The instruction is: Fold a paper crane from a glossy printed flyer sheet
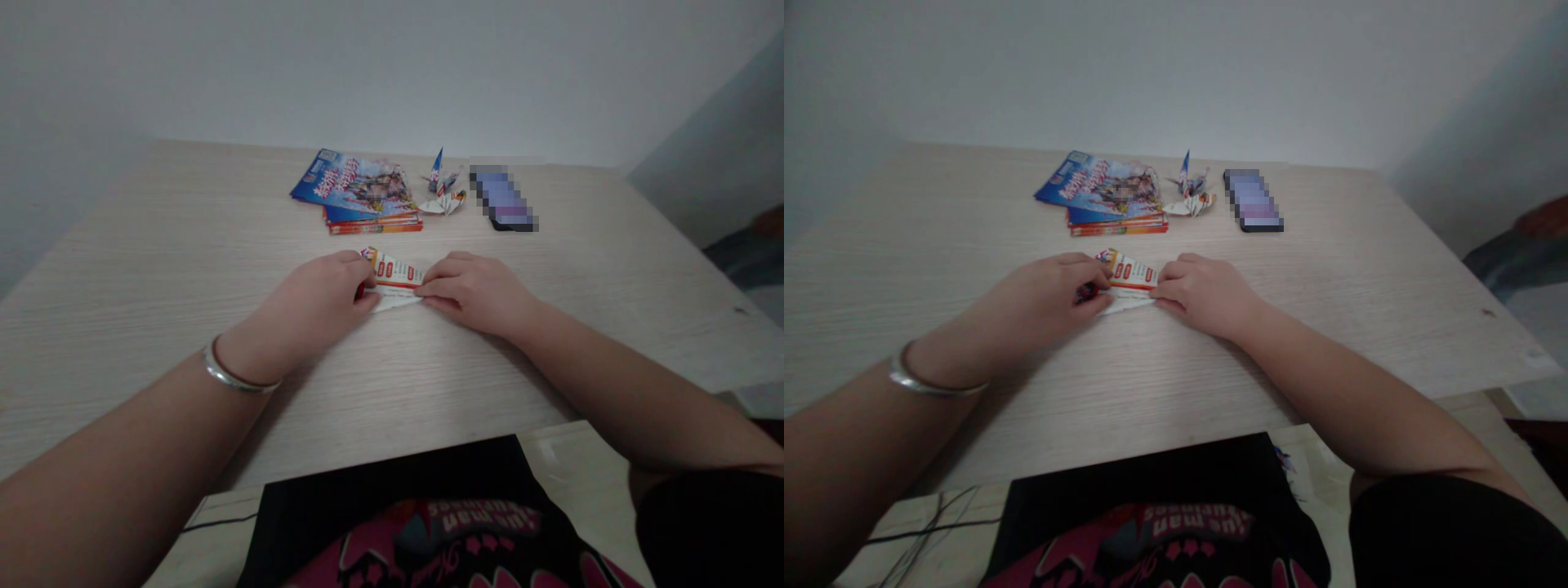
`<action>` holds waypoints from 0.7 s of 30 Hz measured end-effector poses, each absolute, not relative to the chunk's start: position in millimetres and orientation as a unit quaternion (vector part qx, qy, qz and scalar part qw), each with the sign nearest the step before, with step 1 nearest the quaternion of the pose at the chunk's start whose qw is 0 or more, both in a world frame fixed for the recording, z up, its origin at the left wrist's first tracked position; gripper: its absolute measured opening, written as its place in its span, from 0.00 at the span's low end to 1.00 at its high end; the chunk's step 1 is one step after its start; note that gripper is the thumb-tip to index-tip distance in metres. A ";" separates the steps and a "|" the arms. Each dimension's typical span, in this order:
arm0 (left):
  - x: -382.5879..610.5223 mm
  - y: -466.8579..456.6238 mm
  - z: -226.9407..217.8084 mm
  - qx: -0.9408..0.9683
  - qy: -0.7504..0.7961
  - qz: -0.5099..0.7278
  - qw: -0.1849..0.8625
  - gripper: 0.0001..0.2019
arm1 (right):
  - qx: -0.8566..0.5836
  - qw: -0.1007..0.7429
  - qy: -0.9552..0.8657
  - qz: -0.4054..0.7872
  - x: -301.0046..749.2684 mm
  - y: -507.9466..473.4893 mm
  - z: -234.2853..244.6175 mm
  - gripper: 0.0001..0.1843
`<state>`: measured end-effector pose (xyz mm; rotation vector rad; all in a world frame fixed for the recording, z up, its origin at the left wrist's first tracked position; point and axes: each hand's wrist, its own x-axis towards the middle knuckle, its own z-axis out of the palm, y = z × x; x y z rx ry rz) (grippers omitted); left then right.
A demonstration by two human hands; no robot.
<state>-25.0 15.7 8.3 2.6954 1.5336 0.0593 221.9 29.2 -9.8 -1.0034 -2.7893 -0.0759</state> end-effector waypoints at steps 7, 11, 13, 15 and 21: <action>-28.2 17.9 4.8 0.862 0.501 0.064 0.049 0.09 | -0.340 0.072 -0.937 -0.028 221.5 29.8 -8.0 0.13; -30.5 20.0 4.1 0.874 0.479 0.057 0.062 0.10 | -0.345 0.064 -0.936 -0.030 221.1 29.4 -6.8 0.13; -30.3 19.8 4.9 0.874 0.480 0.052 0.055 0.11 | -0.349 0.064 -0.935 -0.029 220.9 28.8 -6.5 0.12; -29.3 18.6 6.2 0.874 0.482 0.040 0.044 0.12 | -0.350 0.066 -0.934 -0.028 220.9 28.2 -6.5 0.12; -25.7 15.9 5.5 0.889 0.456 0.042 0.005 0.18 | -0.354 0.083 -0.931 -0.030 220.9 28.4 -7.4 0.12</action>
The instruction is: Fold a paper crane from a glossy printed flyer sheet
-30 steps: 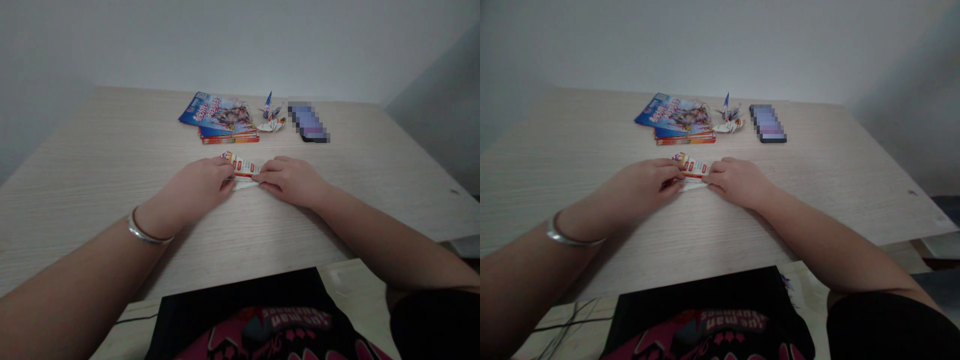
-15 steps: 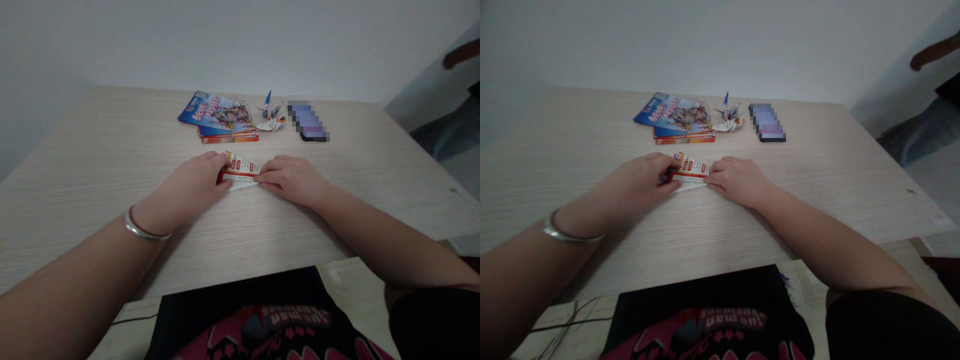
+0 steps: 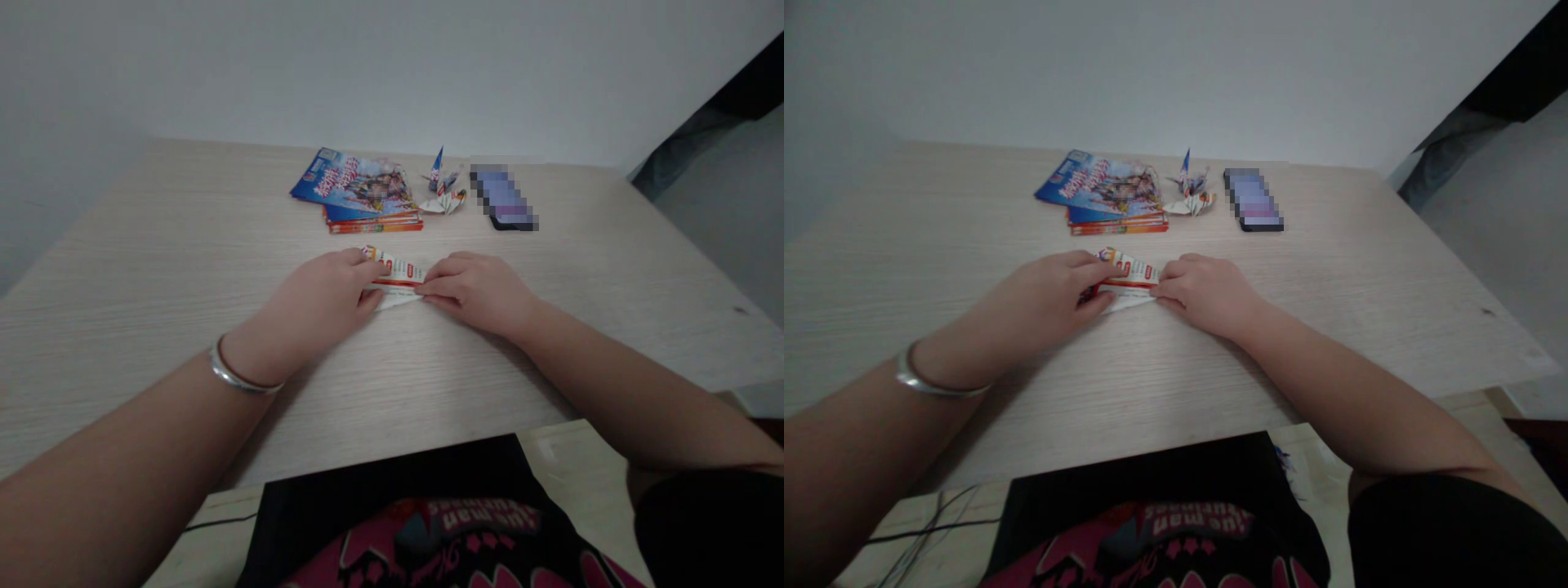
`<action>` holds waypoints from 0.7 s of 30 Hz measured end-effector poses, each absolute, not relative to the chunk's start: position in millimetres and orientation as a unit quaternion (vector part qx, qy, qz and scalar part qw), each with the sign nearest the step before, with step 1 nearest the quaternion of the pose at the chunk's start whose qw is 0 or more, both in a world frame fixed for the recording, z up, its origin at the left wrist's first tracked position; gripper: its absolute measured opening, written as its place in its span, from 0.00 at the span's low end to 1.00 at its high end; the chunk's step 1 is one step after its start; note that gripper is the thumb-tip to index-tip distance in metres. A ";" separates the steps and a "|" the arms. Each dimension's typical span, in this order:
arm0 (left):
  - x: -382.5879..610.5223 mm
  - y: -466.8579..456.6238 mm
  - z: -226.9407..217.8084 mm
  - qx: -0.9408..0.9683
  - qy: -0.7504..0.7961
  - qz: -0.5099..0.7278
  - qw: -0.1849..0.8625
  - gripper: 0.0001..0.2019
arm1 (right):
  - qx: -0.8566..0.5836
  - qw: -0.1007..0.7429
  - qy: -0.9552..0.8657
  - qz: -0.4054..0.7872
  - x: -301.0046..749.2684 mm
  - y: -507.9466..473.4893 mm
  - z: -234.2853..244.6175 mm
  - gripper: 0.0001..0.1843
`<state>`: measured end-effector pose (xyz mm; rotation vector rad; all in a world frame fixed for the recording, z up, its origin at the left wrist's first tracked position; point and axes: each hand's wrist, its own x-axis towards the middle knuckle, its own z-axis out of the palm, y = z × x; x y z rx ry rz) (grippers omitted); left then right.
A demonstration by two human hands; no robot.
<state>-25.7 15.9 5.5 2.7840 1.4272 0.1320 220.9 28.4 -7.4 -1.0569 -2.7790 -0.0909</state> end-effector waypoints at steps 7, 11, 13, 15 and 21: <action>-19.7 19.1 -2.1 0.908 0.409 0.090 0.026 0.20 | -0.352 0.108 -0.929 -0.029 215.7 35.4 -9.8 0.14; -18.5 18.4 -2.0 0.908 0.406 0.080 0.060 0.19 | -0.367 0.096 -0.925 -0.016 218.1 35.9 -5.9 0.13; -18.7 17.3 -0.9 0.910 0.408 0.065 0.045 0.19 | -0.390 0.083 -0.917 -0.017 221.7 35.5 -2.4 0.13; -19.0 16.0 0.2 0.911 0.409 0.053 0.024 0.18 | -0.413 0.071 -0.908 -0.023 225.2 35.5 1.2 0.13; -16.1 11.3 1.1 0.918 0.395 0.037 -0.013 0.17 | -0.431 0.043 -0.900 -0.041 225.5 35.6 6.3 0.13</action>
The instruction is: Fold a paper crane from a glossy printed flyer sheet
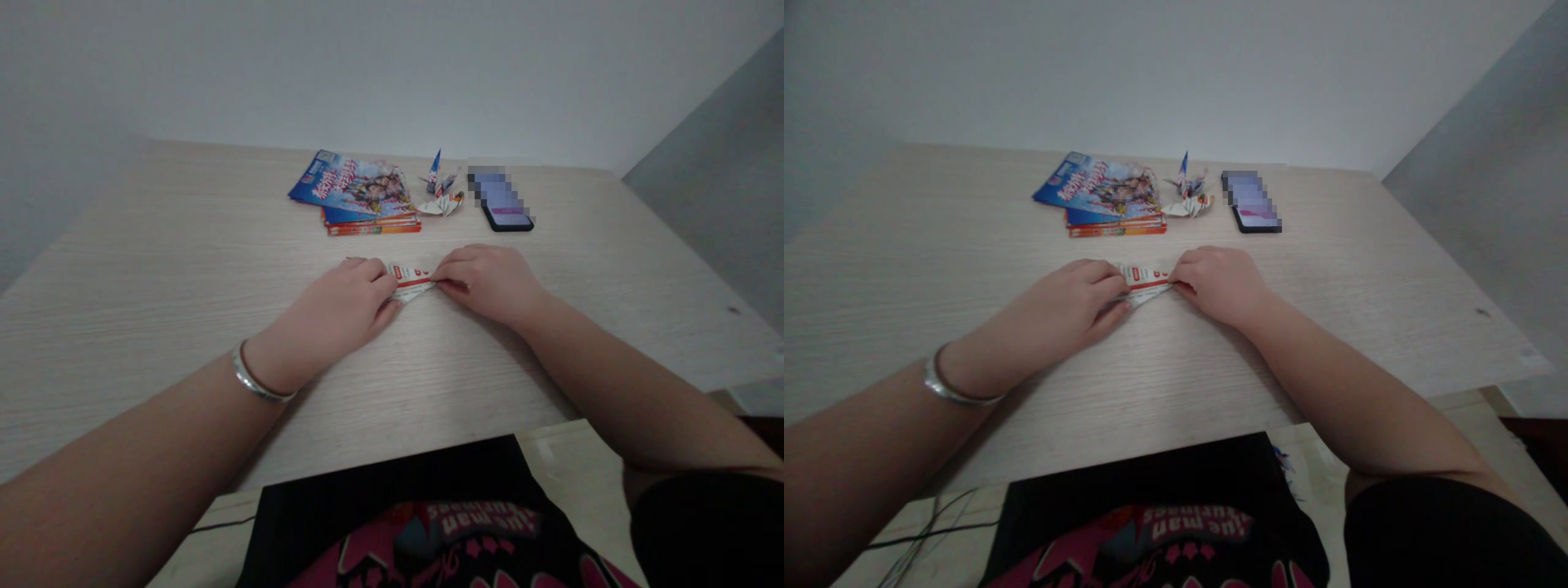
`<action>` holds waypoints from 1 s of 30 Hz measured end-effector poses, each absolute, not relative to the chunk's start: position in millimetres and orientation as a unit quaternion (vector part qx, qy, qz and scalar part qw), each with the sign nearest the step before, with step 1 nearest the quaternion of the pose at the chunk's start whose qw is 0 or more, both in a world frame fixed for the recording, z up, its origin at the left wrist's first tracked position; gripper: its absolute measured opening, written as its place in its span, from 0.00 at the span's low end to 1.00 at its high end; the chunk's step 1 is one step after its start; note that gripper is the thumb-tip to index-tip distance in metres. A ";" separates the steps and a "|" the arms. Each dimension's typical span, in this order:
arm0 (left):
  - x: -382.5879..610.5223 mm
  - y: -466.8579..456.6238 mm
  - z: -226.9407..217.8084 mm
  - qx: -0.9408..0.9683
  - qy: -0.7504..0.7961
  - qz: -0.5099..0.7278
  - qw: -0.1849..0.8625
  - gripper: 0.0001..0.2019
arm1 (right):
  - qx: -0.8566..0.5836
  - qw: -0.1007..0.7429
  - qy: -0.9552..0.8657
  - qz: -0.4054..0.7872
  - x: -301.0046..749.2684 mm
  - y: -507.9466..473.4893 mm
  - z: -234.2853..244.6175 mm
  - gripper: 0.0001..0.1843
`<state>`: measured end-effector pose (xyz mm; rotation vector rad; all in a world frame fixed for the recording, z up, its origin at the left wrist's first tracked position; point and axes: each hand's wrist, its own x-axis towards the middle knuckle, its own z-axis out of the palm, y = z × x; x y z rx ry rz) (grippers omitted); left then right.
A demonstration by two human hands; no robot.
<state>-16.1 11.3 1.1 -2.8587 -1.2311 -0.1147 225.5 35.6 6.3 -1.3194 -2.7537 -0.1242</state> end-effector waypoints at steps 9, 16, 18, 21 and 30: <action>-21.1 14.2 -13.0 -0.935 -0.342 -0.085 -0.029 0.22 | -0.421 0.053 -0.904 -0.052 223.5 33.0 1.5 0.14; -22.4 17.7 -14.4 -0.940 -0.327 -0.093 -0.034 0.23 | -0.423 0.050 -0.904 -0.039 222.9 33.7 1.0 0.14; -21.0 18.1 -13.8 -0.941 -0.324 -0.092 -0.029 0.22 | -0.421 0.050 -0.905 -0.038 222.9 33.8 1.5 0.14; -19.6 18.0 -14.0 -0.940 -0.326 -0.091 -0.031 0.21 | -0.425 0.044 -0.904 -0.038 222.7 33.6 2.3 0.14; -17.2 11.4 -17.7 -0.934 -0.340 -0.076 -0.076 0.28 | -0.429 0.012 -0.902 -0.043 222.5 29.8 8.4 0.14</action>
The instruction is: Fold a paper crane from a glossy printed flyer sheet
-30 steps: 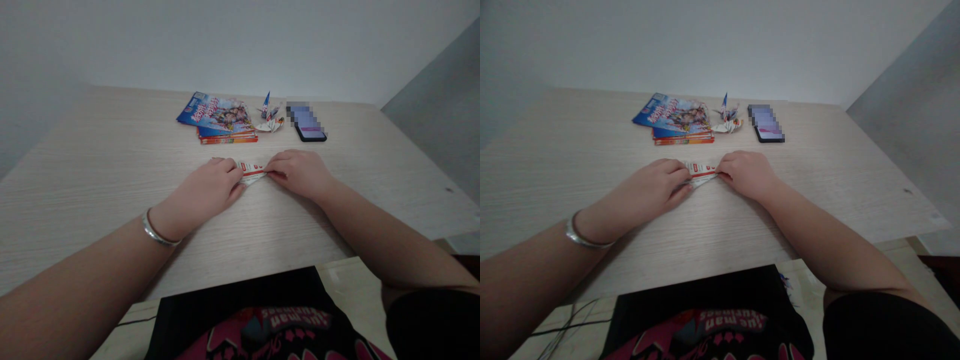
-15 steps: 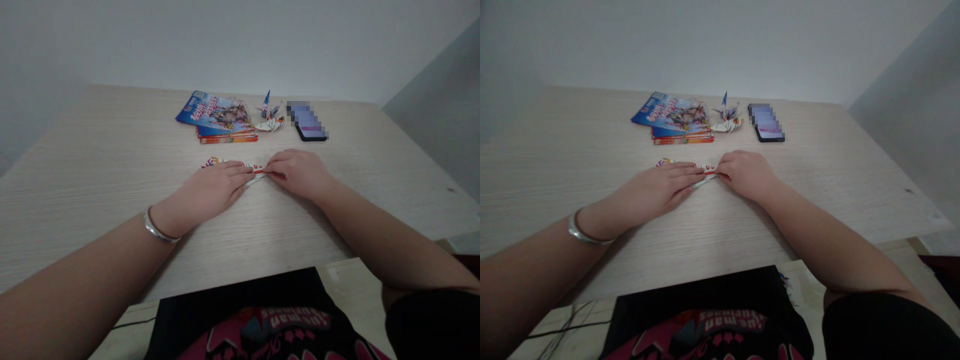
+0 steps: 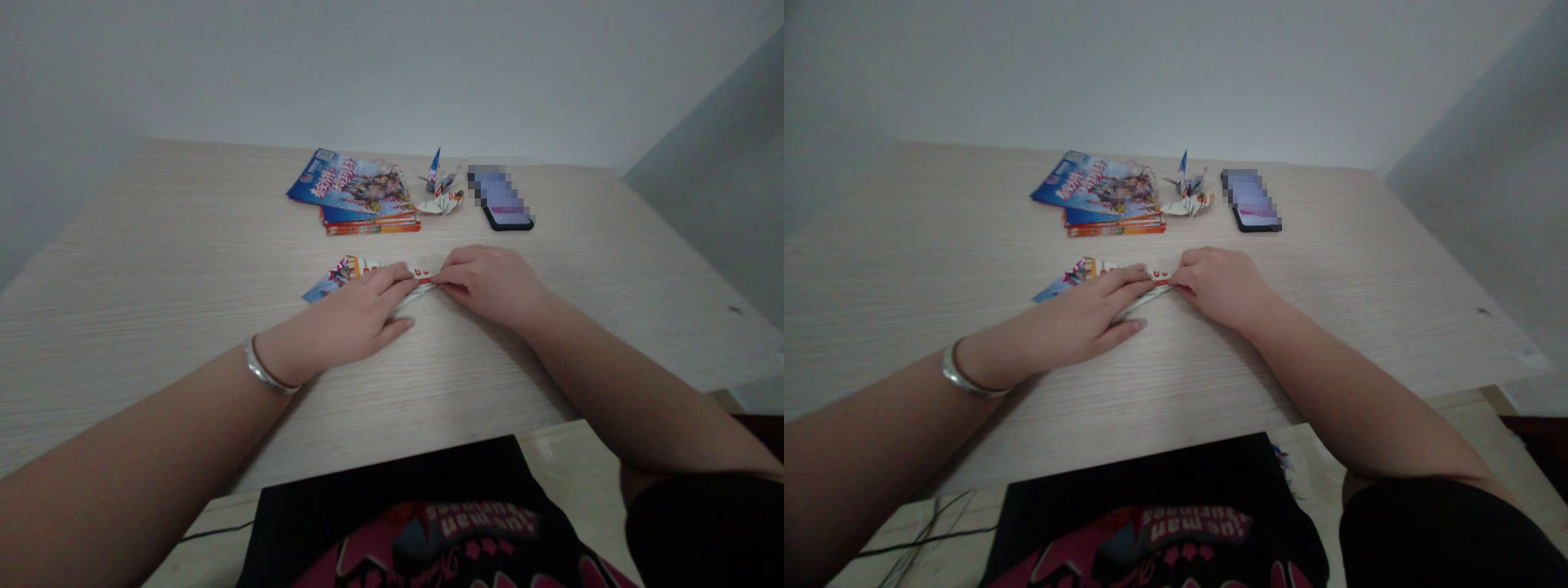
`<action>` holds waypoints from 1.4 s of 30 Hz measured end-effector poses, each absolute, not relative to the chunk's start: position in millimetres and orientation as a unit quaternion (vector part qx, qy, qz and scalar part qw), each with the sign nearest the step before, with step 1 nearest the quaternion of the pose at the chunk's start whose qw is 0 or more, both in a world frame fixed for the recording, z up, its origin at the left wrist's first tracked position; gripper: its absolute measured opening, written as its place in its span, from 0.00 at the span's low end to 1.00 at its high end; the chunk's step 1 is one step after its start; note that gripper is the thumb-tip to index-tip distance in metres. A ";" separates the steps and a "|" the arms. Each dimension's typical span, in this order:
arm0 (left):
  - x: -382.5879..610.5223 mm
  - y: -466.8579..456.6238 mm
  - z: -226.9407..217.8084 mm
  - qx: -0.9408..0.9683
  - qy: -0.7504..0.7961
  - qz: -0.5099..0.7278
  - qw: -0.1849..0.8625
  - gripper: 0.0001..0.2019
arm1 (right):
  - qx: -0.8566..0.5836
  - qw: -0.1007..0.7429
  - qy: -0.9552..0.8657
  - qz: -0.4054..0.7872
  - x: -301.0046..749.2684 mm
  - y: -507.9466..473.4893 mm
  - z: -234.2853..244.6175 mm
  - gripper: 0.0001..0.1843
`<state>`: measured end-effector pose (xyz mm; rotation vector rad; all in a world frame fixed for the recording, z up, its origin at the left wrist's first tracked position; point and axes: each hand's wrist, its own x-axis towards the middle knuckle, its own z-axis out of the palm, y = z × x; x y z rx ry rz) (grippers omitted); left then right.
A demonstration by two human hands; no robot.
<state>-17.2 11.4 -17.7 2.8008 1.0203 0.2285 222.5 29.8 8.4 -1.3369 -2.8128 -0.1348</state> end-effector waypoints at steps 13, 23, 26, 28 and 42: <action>-18.3 8.5 -19.2 0.944 0.324 0.053 0.038 0.29 | -0.428 0.001 -0.902 -0.060 228.8 30.6 13.7 0.14; -16.5 7.9 -18.8 0.945 0.318 0.067 0.018 0.29 | -0.450 -0.017 -0.891 -0.056 228.5 31.2 16.1 0.14; -16.2 8.3 -18.6 0.947 0.314 0.067 0.018 0.29 | -0.447 -0.017 -0.892 -0.061 229.2 31.9 15.8 0.14; -16.0 8.5 -18.7 0.948 0.311 0.069 0.017 0.28 | -0.440 -0.015 -0.896 -0.062 229.9 32.5 15.0 0.14; -17.6 10.2 -22.3 0.948 0.310 0.073 0.021 0.29 | -0.490 -0.003 -0.870 -0.062 238.0 35.7 21.0 0.16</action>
